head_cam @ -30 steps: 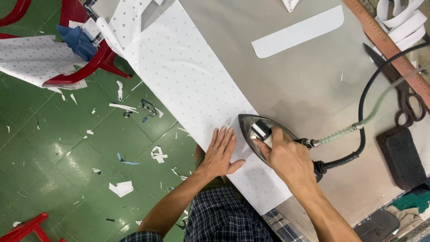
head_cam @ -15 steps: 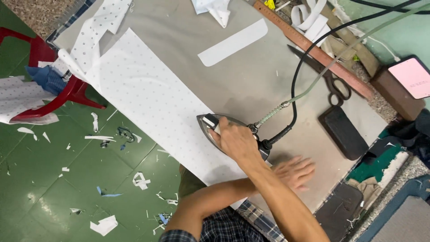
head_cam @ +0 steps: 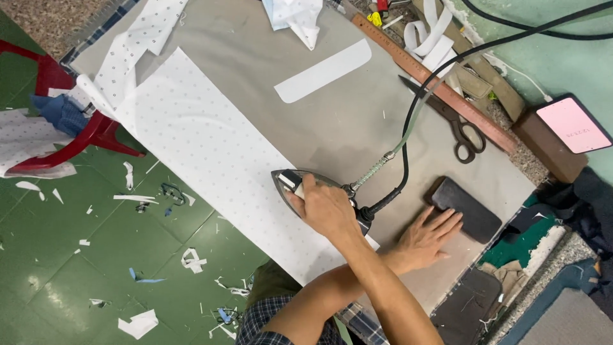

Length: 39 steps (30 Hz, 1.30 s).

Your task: The person irons a long strip of white patterned fabric on a work table using a steam iron and a black pressing block. They repeatedly smooth the fabric, press it with the block, and move the iron along the length of the strip.

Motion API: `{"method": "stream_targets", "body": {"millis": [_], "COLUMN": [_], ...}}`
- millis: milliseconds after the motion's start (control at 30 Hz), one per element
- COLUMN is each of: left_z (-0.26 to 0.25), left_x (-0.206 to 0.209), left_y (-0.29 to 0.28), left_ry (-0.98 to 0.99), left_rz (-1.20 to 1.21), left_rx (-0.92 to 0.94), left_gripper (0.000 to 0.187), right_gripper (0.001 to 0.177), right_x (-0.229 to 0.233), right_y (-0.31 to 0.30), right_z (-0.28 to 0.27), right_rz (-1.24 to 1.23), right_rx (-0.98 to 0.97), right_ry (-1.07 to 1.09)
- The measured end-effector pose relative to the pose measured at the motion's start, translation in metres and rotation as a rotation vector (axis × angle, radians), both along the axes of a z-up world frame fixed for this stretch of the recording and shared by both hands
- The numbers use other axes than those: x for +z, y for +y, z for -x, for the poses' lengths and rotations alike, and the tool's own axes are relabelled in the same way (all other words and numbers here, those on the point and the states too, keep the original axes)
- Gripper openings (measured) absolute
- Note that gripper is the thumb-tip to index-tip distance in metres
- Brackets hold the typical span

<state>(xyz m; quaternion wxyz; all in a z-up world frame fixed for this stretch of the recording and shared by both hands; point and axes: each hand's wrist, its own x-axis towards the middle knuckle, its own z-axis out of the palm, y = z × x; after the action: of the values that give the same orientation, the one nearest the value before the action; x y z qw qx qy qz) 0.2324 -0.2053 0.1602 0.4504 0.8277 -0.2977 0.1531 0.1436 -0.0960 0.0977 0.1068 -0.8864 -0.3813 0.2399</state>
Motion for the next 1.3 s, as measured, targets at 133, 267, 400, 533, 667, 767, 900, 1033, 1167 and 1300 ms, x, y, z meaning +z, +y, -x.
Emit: {"method": "stream_targets", "body": {"millis": [133, 267, 400, 533, 667, 767, 900, 1033, 1167, 1300], "left_z": [0.066, 0.130, 0.183, 0.213, 0.228, 0.230, 0.228, 0.281, 0.447, 0.407], "left_x": [-0.050, -0.112, -0.169, -0.202, -0.204, -0.201, -0.207, -0.312, -0.480, -0.513], "left_y": [-0.021, -0.038, -0.074, -0.110, -0.133, -0.132, -0.134, -0.069, 0.066, 0.000], "left_ry": [0.000, -0.012, -0.038, -0.051, 0.153, 0.123, 0.080, 0.173, 0.827, 1.120], "left_rz": [0.017, 0.024, 0.044, 0.060, -0.374, -0.491, -0.428, -0.499, -0.595, -0.346], "left_rx": [0.045, 0.181, 0.336, 0.477, 0.532, 0.600, 0.624, 0.588, 1.048, 1.293], "left_gripper": [0.065, 0.066, 0.068, 0.069, 0.076, 0.086, 0.089, 0.053, 0.055, 0.055], "right_gripper": [0.044, 0.057, 0.058, 0.056, 0.090, 0.102, 0.075, 0.059, 0.076, 0.047], "right_x": [0.006, 0.024, 0.003, -0.004, -0.028, -0.034, -0.001, -0.009, -0.013, -0.018], "right_y": [-0.002, 0.002, -0.019, -0.072, -0.102, -0.085, -0.025, -0.001, -0.005, -0.003], "right_z": [-0.005, -0.008, -0.007, 0.019, 0.037, 0.020, -0.007, -0.021, -0.021, -0.011], "right_rz": [-0.027, -0.022, -0.458, -0.432, -0.011, -0.027, 0.039, -0.031, -0.060, -0.044], "right_rx": [0.033, 0.079, 0.080, 0.370, 0.453, 0.436, 0.254, 0.053, 0.071, 0.041], "right_ry": [0.025, 0.120, -0.049, -0.453, -0.731, -0.869, -0.238, 0.110, 0.066, -0.091]}}
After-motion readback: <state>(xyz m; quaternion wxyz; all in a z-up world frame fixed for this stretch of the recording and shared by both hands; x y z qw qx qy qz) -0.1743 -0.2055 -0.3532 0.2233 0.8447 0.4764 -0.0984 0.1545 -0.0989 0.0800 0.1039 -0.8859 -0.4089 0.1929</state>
